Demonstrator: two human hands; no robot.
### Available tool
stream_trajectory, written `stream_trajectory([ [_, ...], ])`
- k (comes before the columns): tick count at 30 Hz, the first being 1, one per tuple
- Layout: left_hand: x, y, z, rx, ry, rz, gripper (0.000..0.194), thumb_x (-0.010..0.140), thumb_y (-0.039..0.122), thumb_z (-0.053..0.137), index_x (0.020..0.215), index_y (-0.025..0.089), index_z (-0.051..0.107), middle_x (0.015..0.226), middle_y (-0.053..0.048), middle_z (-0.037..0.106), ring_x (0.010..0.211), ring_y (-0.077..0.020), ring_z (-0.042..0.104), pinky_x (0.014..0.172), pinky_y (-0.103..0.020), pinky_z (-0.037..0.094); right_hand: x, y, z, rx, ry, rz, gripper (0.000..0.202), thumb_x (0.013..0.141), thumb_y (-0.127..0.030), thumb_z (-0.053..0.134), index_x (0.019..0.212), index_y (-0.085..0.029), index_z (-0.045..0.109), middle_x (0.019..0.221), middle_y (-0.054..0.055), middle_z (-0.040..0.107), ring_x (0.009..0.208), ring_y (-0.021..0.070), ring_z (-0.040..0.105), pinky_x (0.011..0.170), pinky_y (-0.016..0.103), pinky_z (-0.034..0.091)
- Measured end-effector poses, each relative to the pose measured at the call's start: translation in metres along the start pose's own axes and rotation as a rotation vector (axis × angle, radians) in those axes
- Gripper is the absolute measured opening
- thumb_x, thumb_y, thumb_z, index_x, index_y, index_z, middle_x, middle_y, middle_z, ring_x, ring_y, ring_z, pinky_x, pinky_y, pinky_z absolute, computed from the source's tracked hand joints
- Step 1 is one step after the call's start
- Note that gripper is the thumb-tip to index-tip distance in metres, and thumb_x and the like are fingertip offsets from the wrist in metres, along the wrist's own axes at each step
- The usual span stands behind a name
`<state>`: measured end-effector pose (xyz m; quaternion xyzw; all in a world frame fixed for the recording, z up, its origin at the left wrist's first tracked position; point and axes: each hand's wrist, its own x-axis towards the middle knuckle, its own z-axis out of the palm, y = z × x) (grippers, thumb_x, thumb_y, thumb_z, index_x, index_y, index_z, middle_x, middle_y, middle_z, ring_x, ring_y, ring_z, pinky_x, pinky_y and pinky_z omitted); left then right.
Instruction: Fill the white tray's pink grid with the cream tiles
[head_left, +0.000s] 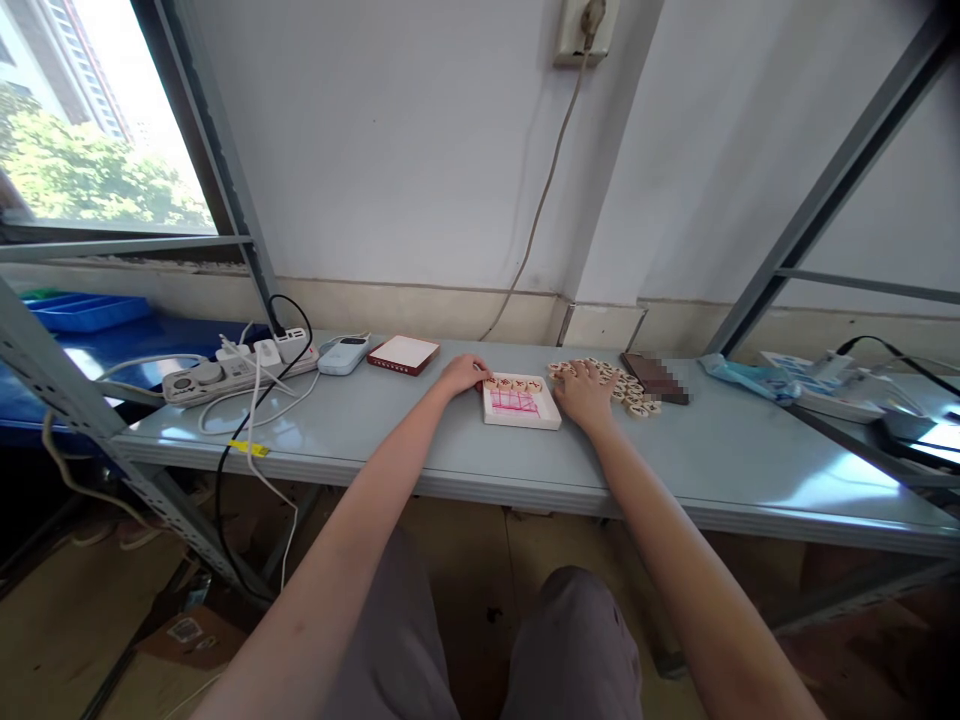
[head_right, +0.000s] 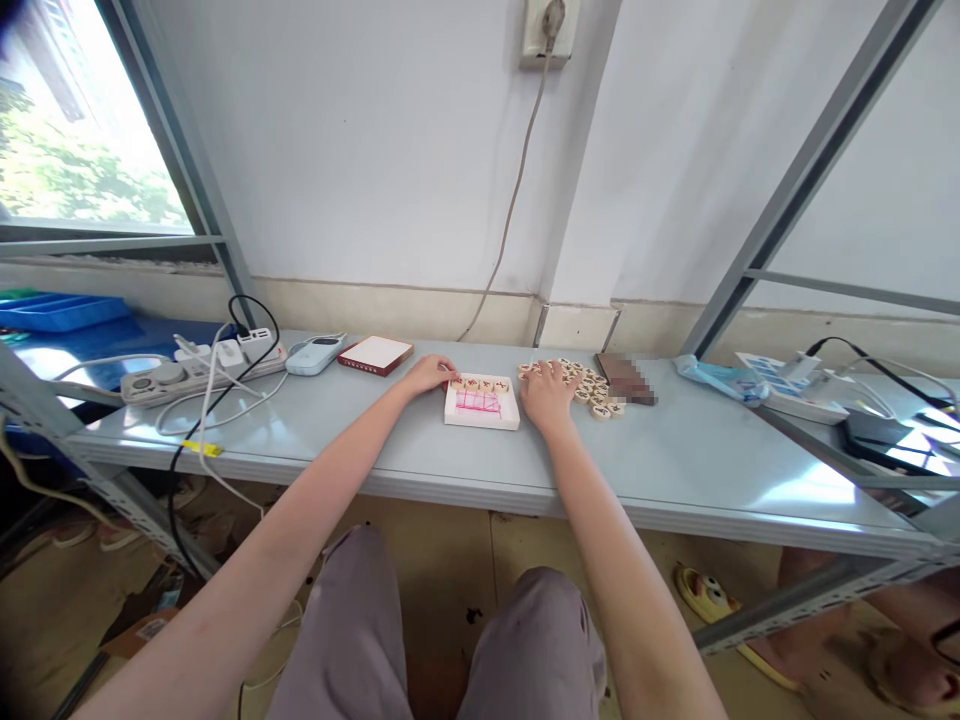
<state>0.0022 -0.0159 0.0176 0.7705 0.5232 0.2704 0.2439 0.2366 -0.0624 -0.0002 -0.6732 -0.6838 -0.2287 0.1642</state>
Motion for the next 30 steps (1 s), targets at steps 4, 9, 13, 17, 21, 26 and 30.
stream_trajectory([
  [4, 0.002, 0.0, 0.004, -0.005, 0.017, -0.01, 0.028, 0.074, 0.039, 0.056, 0.087, 0.017, 0.066, 0.065, -0.003, 0.066, 0.061, -0.0126, 0.057, 0.057, -0.022, 0.041, 0.002, -0.005, -0.006, -0.014, 0.052, -0.049, 0.033, 0.084, -0.027, 0.037, 0.098, -0.013, 0.063, 0.106, 0.015, 0.062, 0.108, 0.0297, 0.045, 0.096, 0.061, 0.012],
  [9, 0.003, -0.002, 0.007, -0.021, 0.009, 0.006, 0.025, 0.076, 0.036, 0.055, 0.085, 0.016, 0.066, 0.065, -0.002, 0.066, 0.057, -0.011, 0.056, 0.057, -0.022, 0.042, 0.004, -0.011, -0.009, 0.012, 0.01, -0.043, 0.029, 0.082, -0.027, 0.039, 0.087, -0.015, 0.065, 0.09, 0.013, 0.066, 0.097, 0.0273, 0.052, 0.094, 0.05, 0.018],
  [13, 0.005, -0.006, 0.009, -0.024, 0.005, 0.025, 0.028, 0.077, 0.039, 0.053, 0.088, 0.016, 0.065, 0.069, -0.003, 0.066, 0.062, -0.0122, 0.058, 0.059, -0.023, 0.043, 0.006, -0.009, -0.014, 0.102, 0.091, 0.02, 0.029, 0.083, -0.03, 0.04, 0.096, -0.015, 0.062, 0.088, 0.013, 0.067, 0.095, 0.0282, 0.053, 0.088, 0.047, 0.023],
  [17, 0.005, -0.007, 0.009, 0.031, 0.009, 0.078, 0.03, 0.08, 0.038, 0.049, 0.09, 0.015, 0.064, 0.073, -0.004, 0.067, 0.071, -0.0147, 0.06, 0.066, -0.024, 0.044, 0.009, -0.016, -0.023, 0.392, 0.183, 0.05, 0.038, 0.084, -0.039, 0.042, 0.113, -0.017, 0.051, 0.094, 0.009, 0.067, 0.089, 0.0241, 0.056, 0.085, 0.042, 0.027],
  [21, 0.004, -0.005, 0.009, 0.121, 0.03, 0.14, 0.029, 0.081, 0.036, 0.047, 0.093, 0.016, 0.064, 0.079, -0.005, 0.067, 0.076, -0.0164, 0.06, 0.07, -0.025, 0.044, 0.006, -0.035, -0.029, 0.682, -0.026, -0.254, 0.041, 0.08, -0.046, 0.049, 0.112, -0.02, 0.047, 0.095, 0.005, 0.066, 0.085, 0.0193, 0.057, 0.079, 0.034, 0.034],
  [26, 0.003, -0.002, 0.009, 0.172, 0.025, 0.133, 0.028, 0.081, 0.034, 0.045, 0.095, 0.018, 0.063, 0.086, -0.005, 0.067, 0.079, -0.017, 0.059, 0.073, -0.026, 0.043, 0.001, -0.043, -0.033, 0.479, -0.023, -0.38, 0.03, 0.078, -0.048, 0.052, 0.086, -0.02, 0.06, 0.098, 0.008, 0.063, 0.094, 0.0241, 0.052, 0.083, 0.037, 0.031],
  [30, 0.002, -0.001, 0.008, 0.195, 0.036, 0.116, 0.029, 0.081, 0.037, 0.046, 0.096, 0.019, 0.063, 0.098, -0.005, 0.066, 0.09, -0.0186, 0.057, 0.079, -0.027, 0.042, -0.002, -0.041, -0.04, 0.486, -0.218, -0.474, 0.034, 0.083, -0.049, 0.043, 0.081, -0.024, 0.066, 0.097, 0.005, 0.065, 0.094, 0.0222, 0.053, 0.085, 0.037, 0.032],
])
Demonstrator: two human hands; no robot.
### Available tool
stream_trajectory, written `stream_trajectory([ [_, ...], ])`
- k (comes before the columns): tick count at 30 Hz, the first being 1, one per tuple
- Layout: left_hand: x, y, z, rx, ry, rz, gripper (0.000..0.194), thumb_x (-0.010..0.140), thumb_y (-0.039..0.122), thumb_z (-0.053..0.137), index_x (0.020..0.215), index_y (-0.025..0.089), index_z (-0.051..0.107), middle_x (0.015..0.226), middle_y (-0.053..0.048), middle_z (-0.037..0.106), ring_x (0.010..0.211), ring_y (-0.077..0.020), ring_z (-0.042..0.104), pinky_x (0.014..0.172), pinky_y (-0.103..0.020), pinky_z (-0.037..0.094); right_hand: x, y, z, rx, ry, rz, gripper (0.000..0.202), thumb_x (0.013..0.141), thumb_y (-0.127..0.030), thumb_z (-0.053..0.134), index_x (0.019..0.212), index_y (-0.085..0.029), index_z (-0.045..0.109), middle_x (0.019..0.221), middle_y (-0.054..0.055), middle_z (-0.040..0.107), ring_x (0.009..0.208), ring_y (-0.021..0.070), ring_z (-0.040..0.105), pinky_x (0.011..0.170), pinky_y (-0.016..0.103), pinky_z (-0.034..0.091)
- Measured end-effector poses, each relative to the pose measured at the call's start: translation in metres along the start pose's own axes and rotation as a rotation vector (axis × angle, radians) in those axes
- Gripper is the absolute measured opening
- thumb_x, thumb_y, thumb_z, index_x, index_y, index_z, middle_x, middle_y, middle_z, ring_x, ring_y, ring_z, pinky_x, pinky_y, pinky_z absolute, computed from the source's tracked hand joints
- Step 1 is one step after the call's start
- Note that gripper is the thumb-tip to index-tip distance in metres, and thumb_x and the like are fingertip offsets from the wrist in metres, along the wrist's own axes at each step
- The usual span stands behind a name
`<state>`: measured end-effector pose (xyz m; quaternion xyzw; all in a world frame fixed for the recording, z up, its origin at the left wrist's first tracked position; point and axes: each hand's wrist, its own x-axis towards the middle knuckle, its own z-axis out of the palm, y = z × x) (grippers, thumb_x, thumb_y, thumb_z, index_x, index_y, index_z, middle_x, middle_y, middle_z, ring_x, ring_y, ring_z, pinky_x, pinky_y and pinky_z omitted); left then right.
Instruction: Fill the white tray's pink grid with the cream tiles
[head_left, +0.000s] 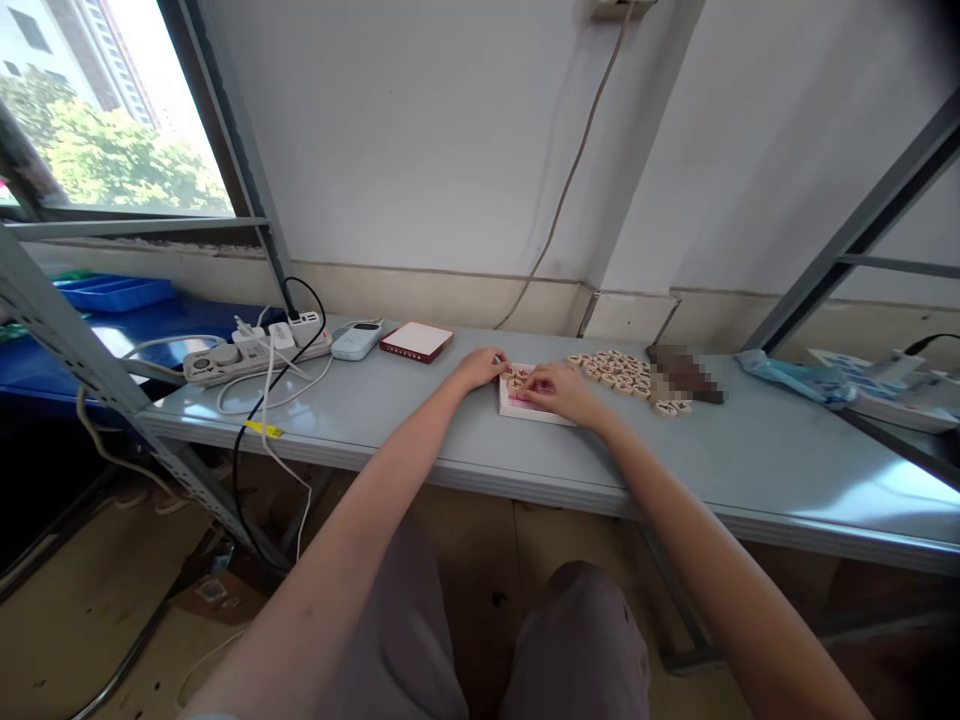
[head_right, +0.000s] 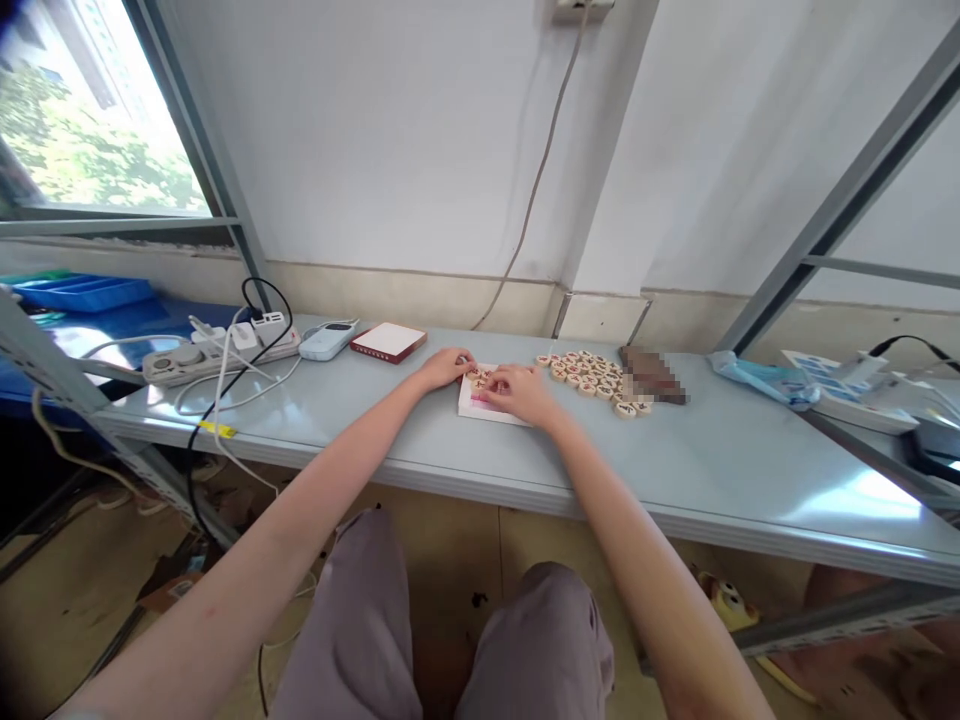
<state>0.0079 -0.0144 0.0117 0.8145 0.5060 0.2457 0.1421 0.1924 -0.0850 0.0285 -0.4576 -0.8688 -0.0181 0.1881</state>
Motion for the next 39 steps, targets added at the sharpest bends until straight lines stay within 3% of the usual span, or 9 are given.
stream_trajectory([
  [4, 0.0, 0.001, -0.001, -0.011, -0.035, -0.025, 0.034, 0.079, 0.043, 0.047, 0.098, 0.02, 0.063, 0.099, -0.004, 0.065, 0.09, -0.0193, 0.057, 0.078, -0.027, 0.042, -0.001, -0.005, -0.002, 0.092, -0.057, -0.028, 0.035, 0.085, -0.046, 0.041, 0.1, -0.029, 0.067, 0.112, 0.001, 0.063, 0.102, 0.0215, 0.052, 0.087, 0.035, 0.035],
  [8, -0.001, 0.003, -0.004, -0.056, -0.076, -0.039, 0.041, 0.078, 0.052, 0.044, 0.098, 0.021, 0.062, 0.098, -0.003, 0.065, 0.086, -0.0186, 0.058, 0.075, -0.026, 0.042, 0.002, 0.003, -0.002, 0.138, 0.032, 0.064, 0.036, 0.086, -0.04, 0.038, 0.095, -0.024, 0.069, 0.103, 0.003, 0.067, 0.089, 0.0192, 0.058, 0.077, 0.03, 0.04],
  [13, -0.004, 0.003, -0.008, -0.054, -0.117, -0.026, 0.056, 0.068, 0.061, 0.053, 0.105, 0.019, 0.059, 0.102, -0.005, 0.063, 0.089, -0.0203, 0.057, 0.072, -0.025, 0.041, -0.004, 0.028, -0.001, -0.265, 0.284, 0.398, 0.03, 0.082, -0.027, 0.041, 0.094, -0.019, 0.068, 0.099, 0.009, 0.067, 0.096, 0.0272, 0.053, 0.085, 0.045, 0.031],
  [17, -0.006, 0.001, -0.009, -0.08, -0.131, -0.023, 0.063, 0.065, 0.064, 0.055, 0.11, 0.019, 0.055, 0.109, -0.007, 0.06, 0.092, -0.0209, 0.057, 0.072, -0.025, 0.042, -0.017, 0.043, 0.003, -0.497, 0.194, 0.532, 0.031, 0.078, -0.015, 0.041, 0.097, -0.012, 0.066, 0.112, 0.017, 0.06, 0.105, 0.0331, 0.047, 0.085, 0.051, 0.028],
  [21, -0.006, 0.002, -0.009, -0.067, -0.146, -0.015, 0.057, 0.068, 0.058, 0.055, 0.109, 0.02, 0.056, 0.108, -0.007, 0.061, 0.093, -0.0213, 0.056, 0.072, -0.026, 0.041, -0.018, 0.046, 0.002, -0.452, 0.131, 0.476, 0.031, 0.081, -0.016, 0.039, 0.096, -0.017, 0.066, 0.121, 0.012, 0.056, 0.109, 0.0302, 0.045, 0.083, 0.045, 0.031],
  [27, -0.005, 0.005, -0.008, 0.019, -0.122, -0.03, 0.051, 0.073, 0.057, 0.047, 0.11, 0.022, 0.055, 0.111, -0.006, 0.06, 0.097, -0.0214, 0.055, 0.077, -0.027, 0.041, -0.01, 0.041, -0.004, -0.355, 0.108, 0.554, 0.022, 0.08, -0.029, 0.047, 0.087, -0.019, 0.066, 0.087, 0.01, 0.067, 0.088, 0.0255, 0.057, 0.078, 0.039, 0.03],
  [34, -0.008, 0.009, -0.009, 0.06, -0.117, -0.037, 0.049, 0.073, 0.058, 0.046, 0.107, 0.024, 0.056, 0.106, -0.004, 0.061, 0.094, -0.0211, 0.056, 0.074, -0.027, 0.042, -0.012, 0.042, -0.008, -0.238, 0.305, 0.501, 0.025, 0.08, -0.032, 0.05, 0.094, -0.019, 0.065, 0.09, 0.01, 0.068, 0.089, 0.027, 0.057, 0.082, 0.044, 0.03],
  [37, -0.009, 0.01, -0.009, 0.057, -0.122, -0.052, 0.049, 0.074, 0.058, 0.046, 0.108, 0.024, 0.055, 0.103, -0.003, 0.062, 0.092, -0.0206, 0.057, 0.073, -0.027, 0.042, -0.008, 0.035, -0.01, 0.027, 0.381, 0.38, 0.027, 0.078, -0.037, 0.053, 0.093, -0.019, 0.065, 0.094, 0.009, 0.068, 0.084, 0.0235, 0.058, 0.079, 0.039, 0.036],
  [39, -0.009, 0.011, -0.009, 0.058, -0.122, -0.054, 0.049, 0.073, 0.057, 0.047, 0.109, 0.024, 0.055, 0.102, -0.003, 0.063, 0.091, -0.0205, 0.058, 0.072, -0.027, 0.042, -0.004, 0.028, -0.008, 0.239, 0.286, 0.213, 0.027, 0.076, -0.039, 0.055, 0.094, -0.02, 0.064, 0.095, 0.006, 0.067, 0.082, 0.0203, 0.059, 0.076, 0.034, 0.04],
])
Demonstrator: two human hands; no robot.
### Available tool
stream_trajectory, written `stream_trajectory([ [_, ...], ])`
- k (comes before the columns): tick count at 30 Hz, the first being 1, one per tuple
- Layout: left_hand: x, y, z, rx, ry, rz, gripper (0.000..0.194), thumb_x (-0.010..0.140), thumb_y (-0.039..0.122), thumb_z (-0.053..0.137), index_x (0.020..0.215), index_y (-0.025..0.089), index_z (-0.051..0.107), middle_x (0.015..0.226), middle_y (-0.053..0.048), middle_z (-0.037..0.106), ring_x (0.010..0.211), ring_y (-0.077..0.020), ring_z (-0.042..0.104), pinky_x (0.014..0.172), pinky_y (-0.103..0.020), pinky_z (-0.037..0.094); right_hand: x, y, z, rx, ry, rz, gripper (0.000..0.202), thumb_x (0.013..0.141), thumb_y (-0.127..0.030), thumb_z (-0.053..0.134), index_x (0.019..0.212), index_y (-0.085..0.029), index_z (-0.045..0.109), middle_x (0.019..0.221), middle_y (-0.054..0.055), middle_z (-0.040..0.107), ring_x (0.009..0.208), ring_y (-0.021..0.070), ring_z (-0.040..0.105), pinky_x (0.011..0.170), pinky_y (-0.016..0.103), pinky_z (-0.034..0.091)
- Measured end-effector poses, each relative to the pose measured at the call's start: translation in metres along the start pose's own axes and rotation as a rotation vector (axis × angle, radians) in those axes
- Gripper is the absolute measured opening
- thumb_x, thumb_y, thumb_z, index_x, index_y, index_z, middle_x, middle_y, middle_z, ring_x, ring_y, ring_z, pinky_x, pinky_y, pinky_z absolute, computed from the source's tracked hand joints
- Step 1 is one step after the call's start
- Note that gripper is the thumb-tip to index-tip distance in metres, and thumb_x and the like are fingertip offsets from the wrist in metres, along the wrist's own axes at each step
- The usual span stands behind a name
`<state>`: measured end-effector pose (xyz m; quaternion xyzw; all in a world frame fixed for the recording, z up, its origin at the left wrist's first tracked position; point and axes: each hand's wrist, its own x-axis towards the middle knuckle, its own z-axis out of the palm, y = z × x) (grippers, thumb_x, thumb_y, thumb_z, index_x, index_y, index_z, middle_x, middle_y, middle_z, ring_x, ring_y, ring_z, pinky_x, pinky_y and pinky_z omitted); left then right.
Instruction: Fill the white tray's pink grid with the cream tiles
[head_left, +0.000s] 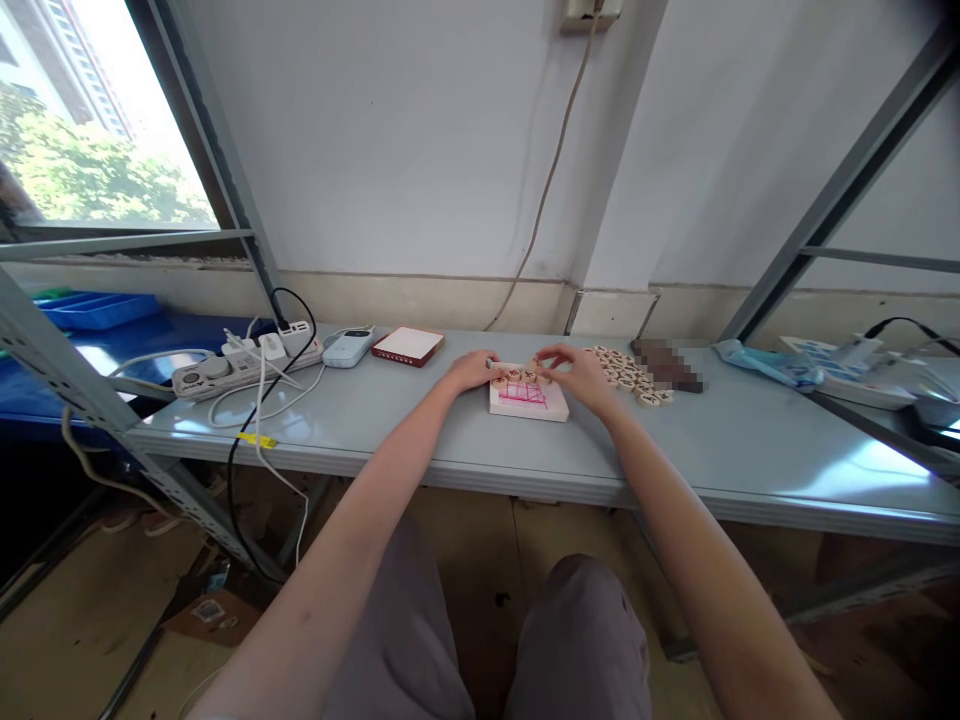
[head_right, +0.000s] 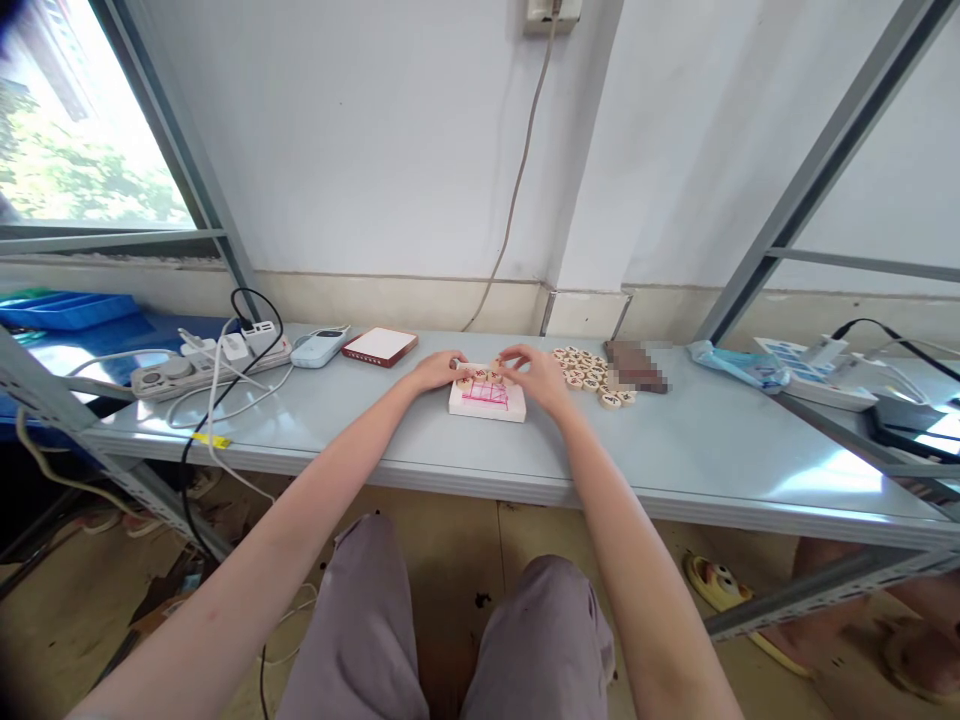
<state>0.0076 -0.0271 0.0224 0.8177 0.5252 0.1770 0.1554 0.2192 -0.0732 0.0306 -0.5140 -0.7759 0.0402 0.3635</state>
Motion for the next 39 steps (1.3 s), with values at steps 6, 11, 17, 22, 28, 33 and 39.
stream_trajectory([
  [6, 0.001, 0.001, 0.0, 0.027, 0.021, 0.019, 0.046, 0.073, 0.053, 0.047, 0.107, 0.022, 0.056, 0.104, -0.004, 0.063, 0.092, -0.0208, 0.057, 0.072, -0.026, 0.042, 0.0, -0.008, 0.019, -0.027, -0.186, -0.166, 0.015, 0.073, -0.034, 0.059, 0.083, -0.023, 0.065, 0.092, 0.003, 0.064, 0.087, 0.0191, 0.056, 0.078, 0.032, 0.041],
  [11, 0.0, 0.0, 0.0, 0.008, 0.015, 0.032, 0.047, 0.073, 0.055, 0.046, 0.105, 0.022, 0.057, 0.099, -0.004, 0.064, 0.086, -0.0202, 0.057, 0.069, -0.027, 0.041, 0.001, -0.004, 0.019, -0.151, -0.159, -0.22, 0.022, 0.074, -0.037, 0.059, 0.092, -0.025, 0.065, 0.098, 0.005, 0.06, 0.091, 0.0202, 0.053, 0.082, 0.034, 0.037],
  [17, 0.002, -0.002, 0.001, 0.015, 0.021, 0.03, 0.044, 0.073, 0.051, 0.047, 0.105, 0.023, 0.057, 0.1, -0.003, 0.063, 0.087, -0.0198, 0.057, 0.068, -0.026, 0.041, 0.0, -0.008, 0.017, -0.182, -0.207, -0.216, 0.019, 0.079, -0.038, 0.054, 0.086, -0.027, 0.067, 0.095, 0.003, 0.062, 0.09, 0.0196, 0.053, 0.08, 0.033, 0.035],
  [22, 0.001, -0.001, 0.001, 0.029, 0.024, 0.029, 0.044, 0.074, 0.053, 0.046, 0.105, 0.023, 0.057, 0.101, -0.003, 0.063, 0.089, -0.02, 0.057, 0.071, -0.026, 0.042, -0.002, -0.011, 0.014, -0.284, -0.171, -0.196, 0.02, 0.078, -0.04, 0.054, 0.078, -0.022, 0.063, 0.085, 0.004, 0.061, 0.083, 0.0195, 0.053, 0.077, 0.033, 0.034],
  [28, -0.001, 0.0, 0.0, 0.013, 0.025, 0.047, 0.051, 0.074, 0.06, 0.044, 0.106, 0.023, 0.056, 0.103, -0.004, 0.062, 0.09, -0.0206, 0.057, 0.073, -0.027, 0.042, -0.003, -0.013, 0.013, -0.324, -0.239, -0.161, 0.029, 0.082, -0.046, 0.047, 0.078, -0.025, 0.066, 0.086, 0.004, 0.057, 0.082, 0.019, 0.053, 0.081, 0.036, 0.034],
  [33, 0.0, 0.0, -0.001, -0.009, -0.01, 0.018, 0.061, 0.064, 0.067, 0.051, 0.108, 0.025, 0.054, 0.105, -0.003, 0.062, 0.091, -0.0214, 0.057, 0.071, -0.027, 0.042, -0.001, -0.01, 0.014, -0.302, -0.224, -0.123, 0.032, 0.083, -0.046, 0.043, 0.081, -0.025, 0.067, 0.089, 0.005, 0.059, 0.082, 0.0189, 0.053, 0.079, 0.035, 0.034],
  [39, 0.0, 0.0, -0.002, -0.012, -0.034, 0.013, 0.062, 0.062, 0.063, 0.056, 0.111, 0.025, 0.053, 0.107, -0.003, 0.062, 0.093, -0.0214, 0.057, 0.07, -0.026, 0.042, -0.005, 0.009, 0.007, -0.567, 0.175, 0.064, 0.028, 0.081, -0.029, 0.042, 0.085, -0.018, 0.067, 0.096, 0.012, 0.063, 0.092, 0.0278, 0.05, 0.081, 0.046, 0.03],
])
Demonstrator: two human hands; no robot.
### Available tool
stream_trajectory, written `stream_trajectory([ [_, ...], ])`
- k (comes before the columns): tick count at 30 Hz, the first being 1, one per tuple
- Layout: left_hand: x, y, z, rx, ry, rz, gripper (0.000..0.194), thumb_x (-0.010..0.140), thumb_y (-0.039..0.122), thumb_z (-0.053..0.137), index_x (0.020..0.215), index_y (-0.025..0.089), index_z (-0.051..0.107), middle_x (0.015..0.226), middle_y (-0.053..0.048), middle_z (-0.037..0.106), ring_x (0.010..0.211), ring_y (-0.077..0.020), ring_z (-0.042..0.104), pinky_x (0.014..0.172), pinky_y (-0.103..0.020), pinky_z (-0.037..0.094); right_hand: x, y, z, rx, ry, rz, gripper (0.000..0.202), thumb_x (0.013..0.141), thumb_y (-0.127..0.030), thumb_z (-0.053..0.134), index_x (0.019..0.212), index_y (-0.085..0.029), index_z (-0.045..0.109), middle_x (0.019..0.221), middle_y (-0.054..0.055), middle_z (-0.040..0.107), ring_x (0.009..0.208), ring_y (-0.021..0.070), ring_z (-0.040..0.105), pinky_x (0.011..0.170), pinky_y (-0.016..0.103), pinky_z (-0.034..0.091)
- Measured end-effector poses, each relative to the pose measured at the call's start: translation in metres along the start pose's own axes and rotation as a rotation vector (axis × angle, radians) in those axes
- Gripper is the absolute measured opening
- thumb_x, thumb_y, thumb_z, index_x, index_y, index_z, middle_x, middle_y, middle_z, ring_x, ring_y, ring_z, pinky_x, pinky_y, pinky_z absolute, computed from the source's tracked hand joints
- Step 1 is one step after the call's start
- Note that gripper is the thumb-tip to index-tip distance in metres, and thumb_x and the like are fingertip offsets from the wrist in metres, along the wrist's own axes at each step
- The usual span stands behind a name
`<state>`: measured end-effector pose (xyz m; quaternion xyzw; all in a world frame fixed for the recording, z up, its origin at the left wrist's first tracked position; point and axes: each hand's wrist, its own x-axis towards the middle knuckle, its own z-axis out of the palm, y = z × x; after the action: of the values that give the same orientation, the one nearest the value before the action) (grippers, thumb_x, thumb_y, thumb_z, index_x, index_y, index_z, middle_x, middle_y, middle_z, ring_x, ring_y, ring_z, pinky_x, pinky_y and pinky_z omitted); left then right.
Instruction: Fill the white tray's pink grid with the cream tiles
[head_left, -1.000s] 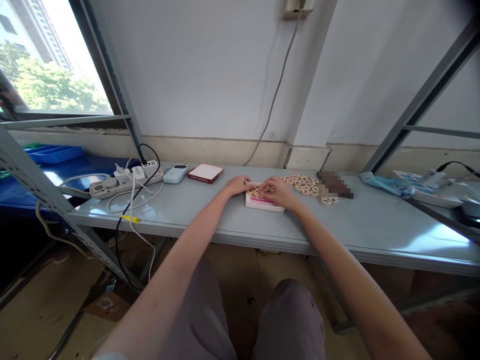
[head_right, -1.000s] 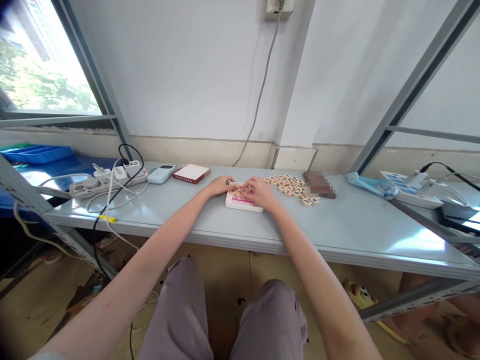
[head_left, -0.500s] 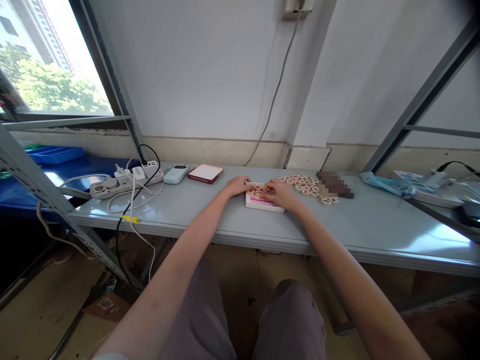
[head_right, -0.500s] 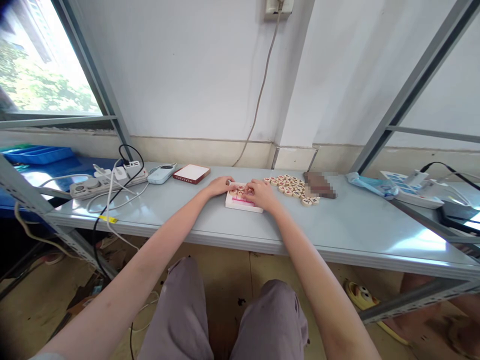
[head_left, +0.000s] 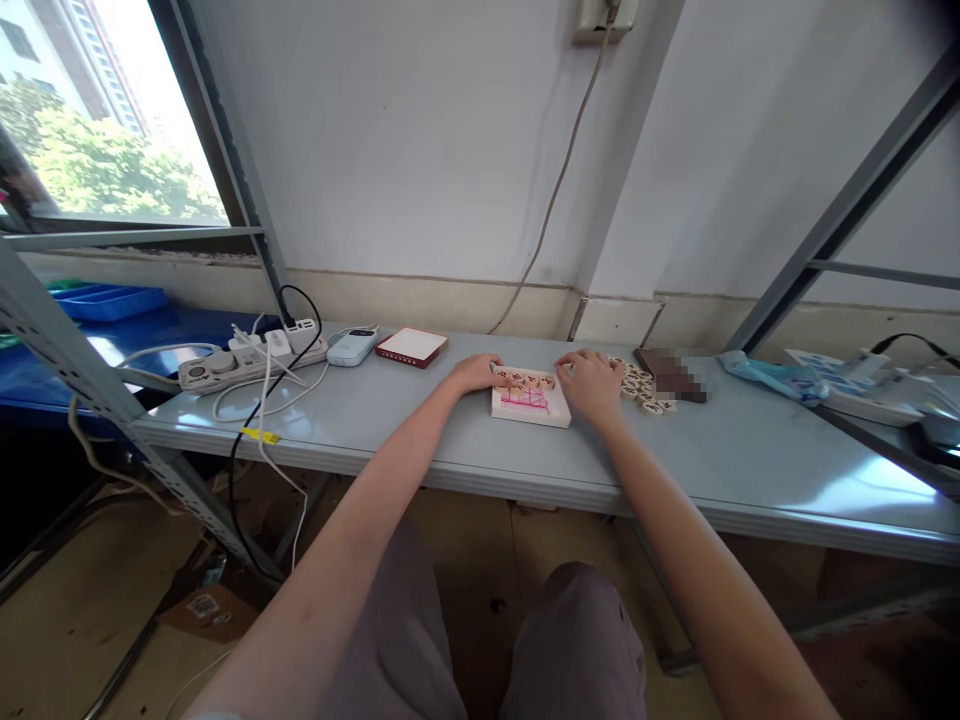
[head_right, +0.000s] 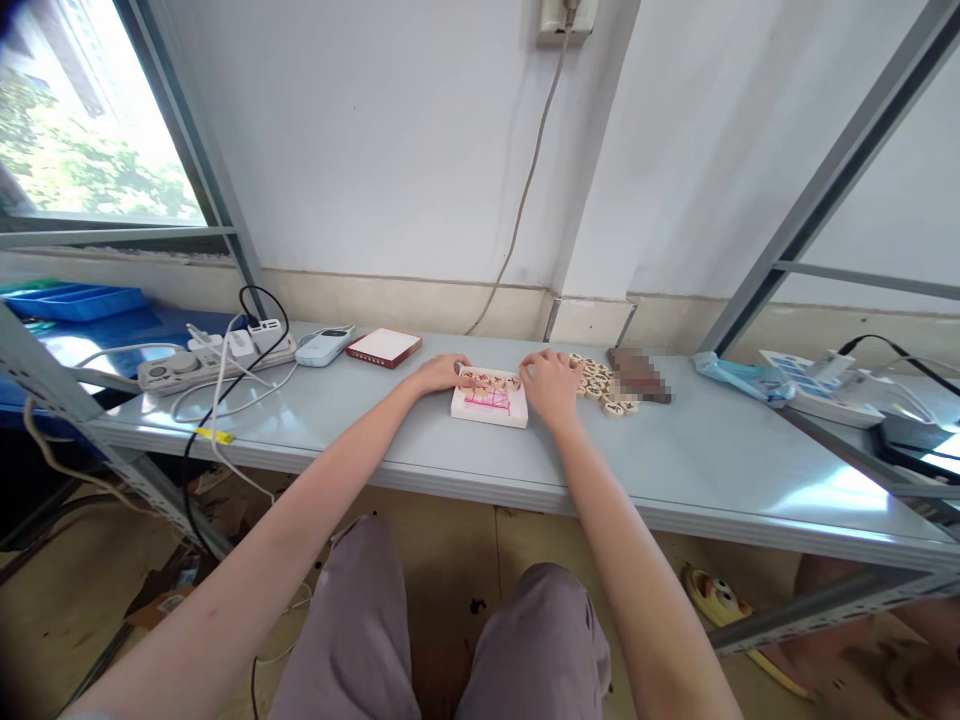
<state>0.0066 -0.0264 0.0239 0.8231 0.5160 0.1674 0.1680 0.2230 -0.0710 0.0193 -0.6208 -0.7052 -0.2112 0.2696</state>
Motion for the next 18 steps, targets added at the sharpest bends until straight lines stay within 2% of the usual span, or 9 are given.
stream_trajectory([
  [3, 0.001, -0.001, 0.001, -0.01, -0.002, -0.004, 0.063, 0.063, 0.065, 0.055, 0.112, 0.025, 0.053, 0.111, -0.003, 0.06, 0.095, -0.0213, 0.057, 0.071, -0.027, 0.043, -0.005, 0.016, 0.004, -0.177, 0.075, 0.049, 0.03, 0.076, -0.022, 0.043, 0.095, -0.015, 0.065, 0.106, 0.017, 0.06, 0.1, 0.0323, 0.047, 0.085, 0.054, 0.027],
  [6, 0.002, -0.002, 0.002, -0.008, -0.007, -0.021, 0.061, 0.063, 0.065, 0.054, 0.111, 0.028, 0.053, 0.113, -0.002, 0.059, 0.095, -0.0211, 0.057, 0.072, -0.027, 0.043, -0.009, 0.028, 0.009, -0.284, 0.002, 0.097, 0.029, 0.072, -0.019, 0.045, 0.091, -0.015, 0.067, 0.108, 0.017, 0.059, 0.108, 0.0352, 0.043, 0.09, 0.063, 0.017],
  [9, 0.002, -0.003, 0.002, -0.013, -0.018, -0.032, 0.061, 0.063, 0.065, 0.054, 0.112, 0.029, 0.052, 0.113, -0.002, 0.059, 0.094, -0.0211, 0.057, 0.072, -0.027, 0.043, -0.008, 0.03, 0.011, -0.292, -0.099, 0.109, 0.027, 0.071, -0.017, 0.044, 0.085, -0.017, 0.068, 0.104, 0.017, 0.061, 0.11, 0.0363, 0.043, 0.091, 0.068, 0.011],
  [12, 0.001, -0.002, 0.001, -0.026, -0.024, -0.035, 0.062, 0.064, 0.064, 0.054, 0.114, 0.028, 0.051, 0.113, -0.003, 0.059, 0.095, -0.021, 0.057, 0.072, -0.027, 0.043, -0.005, 0.025, 0.008, -0.238, -0.128, 0.076, 0.028, 0.074, -0.015, 0.042, 0.082, -0.016, 0.068, 0.097, 0.016, 0.064, 0.104, 0.0346, 0.048, 0.092, 0.065, 0.012],
  [15, -0.001, -0.002, 0.001, -0.037, -0.016, -0.034, 0.06, 0.064, 0.064, 0.054, 0.112, 0.027, 0.052, 0.114, -0.003, 0.059, 0.094, -0.0207, 0.057, 0.071, -0.026, 0.043, -0.003, 0.019, 0.002, -0.154, -0.167, 0.106, 0.026, 0.076, -0.018, 0.042, 0.079, -0.016, 0.068, 0.08, 0.015, 0.065, 0.089, 0.0313, 0.056, 0.09, 0.059, 0.02],
  [18, 0.0, -0.003, 0.002, -0.041, -0.009, -0.017, 0.058, 0.064, 0.064, 0.055, 0.109, 0.028, 0.053, 0.112, -0.002, 0.059, 0.092, -0.0204, 0.057, 0.071, -0.027, 0.043, -0.002, 0.017, 0.0, -0.102, -0.185, 0.121, 0.023, 0.075, -0.021, 0.046, 0.081, -0.017, 0.067, 0.079, 0.014, 0.066, 0.086, 0.0314, 0.057, 0.084, 0.054, 0.027],
])
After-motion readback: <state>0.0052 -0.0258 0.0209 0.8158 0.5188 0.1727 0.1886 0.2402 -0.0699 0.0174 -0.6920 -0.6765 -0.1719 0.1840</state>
